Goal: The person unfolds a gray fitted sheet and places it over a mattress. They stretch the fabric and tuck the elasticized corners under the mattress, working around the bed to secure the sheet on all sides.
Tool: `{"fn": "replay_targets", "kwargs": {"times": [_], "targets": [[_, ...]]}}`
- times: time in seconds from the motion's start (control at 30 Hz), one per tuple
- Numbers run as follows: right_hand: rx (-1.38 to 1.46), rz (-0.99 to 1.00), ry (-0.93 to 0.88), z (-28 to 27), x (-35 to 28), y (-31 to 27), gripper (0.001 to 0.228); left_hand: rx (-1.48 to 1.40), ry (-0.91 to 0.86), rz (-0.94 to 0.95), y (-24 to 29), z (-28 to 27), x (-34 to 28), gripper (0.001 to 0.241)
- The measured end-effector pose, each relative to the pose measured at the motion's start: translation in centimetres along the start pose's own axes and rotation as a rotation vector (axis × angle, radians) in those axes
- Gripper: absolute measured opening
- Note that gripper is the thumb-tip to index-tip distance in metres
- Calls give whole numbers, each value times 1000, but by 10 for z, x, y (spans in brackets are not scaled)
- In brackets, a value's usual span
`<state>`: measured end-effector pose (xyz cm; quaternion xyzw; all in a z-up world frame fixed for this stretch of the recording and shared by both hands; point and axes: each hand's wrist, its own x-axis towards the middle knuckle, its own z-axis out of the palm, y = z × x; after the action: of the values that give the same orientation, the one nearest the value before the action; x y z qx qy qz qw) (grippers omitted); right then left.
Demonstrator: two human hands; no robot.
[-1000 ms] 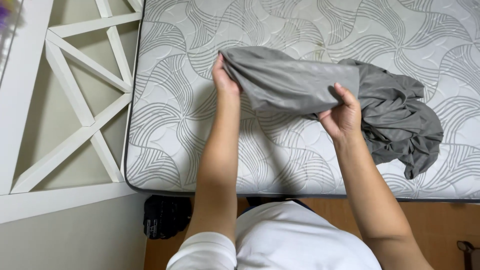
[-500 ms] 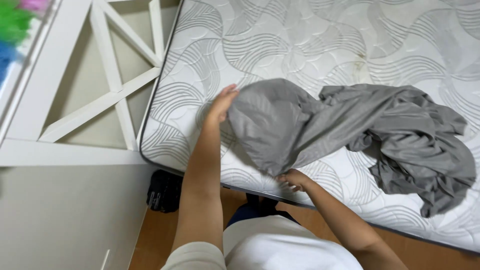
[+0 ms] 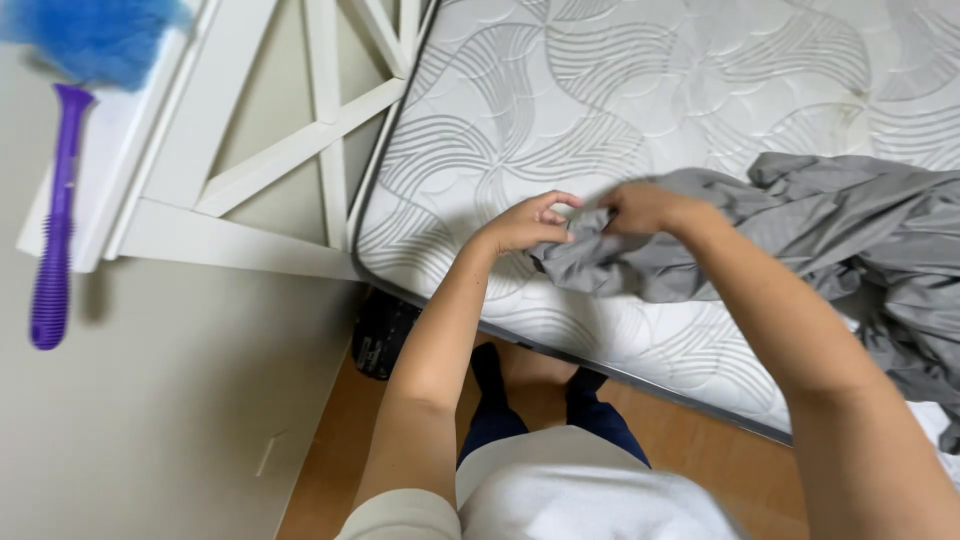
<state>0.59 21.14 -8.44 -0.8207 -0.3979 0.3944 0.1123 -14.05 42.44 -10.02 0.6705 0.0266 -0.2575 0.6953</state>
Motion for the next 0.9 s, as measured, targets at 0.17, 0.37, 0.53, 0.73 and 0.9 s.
{"fn": "replay_targets", "kwargs": {"times": [0.17,0.37,0.53,0.73,0.9], "targets": [[-291,-15,546,-21,26,-66,34,-140,-23,-152,-80,-50,-48,64],[-315,4,704,5,93,-94,21,-585,126,34,-167,-127,-114,56],[-243,-93,550,32,138,-127,34,-1098,313,366,-174,-167,-189,47],[-470,-241,592,55,198,-154,29,-1259,890,386,-236,-200,-242,43],[-216,132,391,109,248,-132,29,-88,1278,-42,-365,-190,-222,29]]}}
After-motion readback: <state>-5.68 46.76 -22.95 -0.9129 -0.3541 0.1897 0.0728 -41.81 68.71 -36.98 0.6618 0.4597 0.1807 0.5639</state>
